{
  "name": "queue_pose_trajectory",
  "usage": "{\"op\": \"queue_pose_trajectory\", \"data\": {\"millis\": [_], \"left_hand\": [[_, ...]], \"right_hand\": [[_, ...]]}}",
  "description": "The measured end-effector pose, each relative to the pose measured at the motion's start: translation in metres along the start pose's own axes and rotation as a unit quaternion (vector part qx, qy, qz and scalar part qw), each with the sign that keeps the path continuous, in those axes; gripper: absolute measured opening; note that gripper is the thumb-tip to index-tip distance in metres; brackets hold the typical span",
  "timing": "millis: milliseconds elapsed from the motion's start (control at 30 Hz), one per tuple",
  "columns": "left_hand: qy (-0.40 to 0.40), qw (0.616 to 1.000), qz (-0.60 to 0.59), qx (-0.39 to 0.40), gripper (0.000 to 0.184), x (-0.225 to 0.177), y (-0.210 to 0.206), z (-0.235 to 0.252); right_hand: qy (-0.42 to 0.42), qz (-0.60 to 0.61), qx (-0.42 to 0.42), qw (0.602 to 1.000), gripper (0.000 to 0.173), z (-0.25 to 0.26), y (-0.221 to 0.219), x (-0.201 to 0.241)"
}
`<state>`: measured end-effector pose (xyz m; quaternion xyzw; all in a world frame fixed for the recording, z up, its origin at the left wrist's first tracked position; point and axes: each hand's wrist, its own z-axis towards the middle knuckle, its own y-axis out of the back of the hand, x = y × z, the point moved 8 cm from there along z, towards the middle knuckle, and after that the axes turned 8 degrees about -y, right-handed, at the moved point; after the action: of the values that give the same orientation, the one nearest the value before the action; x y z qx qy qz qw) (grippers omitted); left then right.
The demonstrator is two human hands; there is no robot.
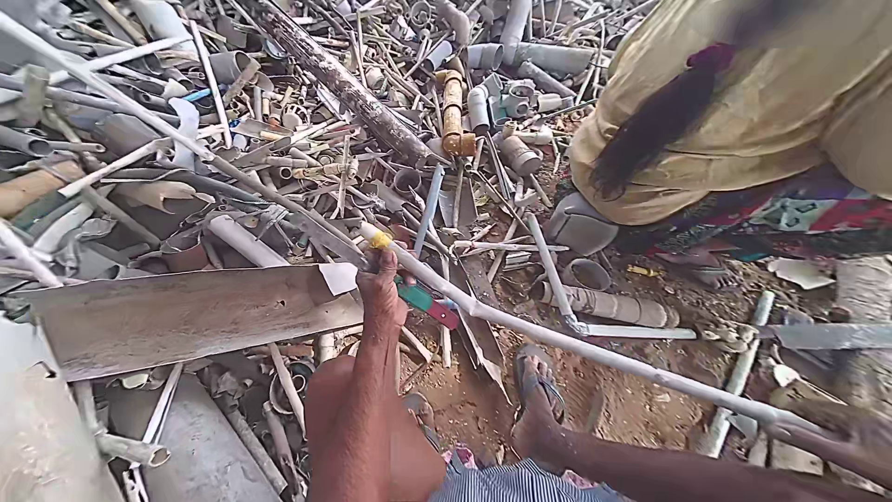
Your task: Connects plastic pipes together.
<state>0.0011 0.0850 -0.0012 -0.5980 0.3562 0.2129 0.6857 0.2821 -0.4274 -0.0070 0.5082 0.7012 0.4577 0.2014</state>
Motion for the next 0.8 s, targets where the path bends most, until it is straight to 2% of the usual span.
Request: {"op": "queue_pose_trajectory", "data": {"millis": [67,167,300,500,600,667,700,733,767,800], "left_hand": [[0.003,0.999,0.049,-0.006,0.017,0.008,-0.002,-0.007],[-0.007,0.997,0.081,-0.013,0.013,0.012,0.011,0.009],[0.008,0.997,0.072,-0.037,0.015,0.01,0.026,0.021],[0.045,0.996,0.077,0.017,0.023,0.028,0.031,0.034],[0.072,0.995,0.061,0.029,0.025,0.035,0.041,0.043],[0.091,0.992,0.048,0.075,0.027,0.039,0.045,0.049],[0.094,0.993,0.058,0.051,0.027,0.035,0.038,0.042],[0.08,0.994,0.072,-0.028,0.027,0.026,0.023,0.028],[0.07,0.992,0.082,-0.065,0.027,0.017,0.009,0.016],[0.059,0.994,0.076,-0.048,0.028,0.011,0.002,0.012]], "right_hand": [[0.024,-0.032,-0.032,0.999,0.043,0.01,0.002,0.006],[0.023,-0.023,-0.037,0.999,0.05,0.023,0.016,0.021],[0.03,0.041,-0.074,0.996,0.034,0.016,0.041,0.013],[0.043,0.073,-0.096,0.992,0.016,-0.005,0.054,-0.003],[0.017,0.056,-0.103,0.993,0.018,-0.004,0.05,-0.032],[0.007,0.074,-0.118,0.99,0.021,-0.006,0.051,-0.044],[0.013,0.086,-0.128,0.988,0.022,-0.008,0.051,-0.047],[0.02,0.103,-0.134,0.985,0.022,-0.01,0.052,-0.048],[0.022,0.136,-0.134,0.981,0.02,-0.013,0.053,-0.049],[0.022,0.193,-0.13,0.972,0.018,-0.015,0.054,-0.05]]}}
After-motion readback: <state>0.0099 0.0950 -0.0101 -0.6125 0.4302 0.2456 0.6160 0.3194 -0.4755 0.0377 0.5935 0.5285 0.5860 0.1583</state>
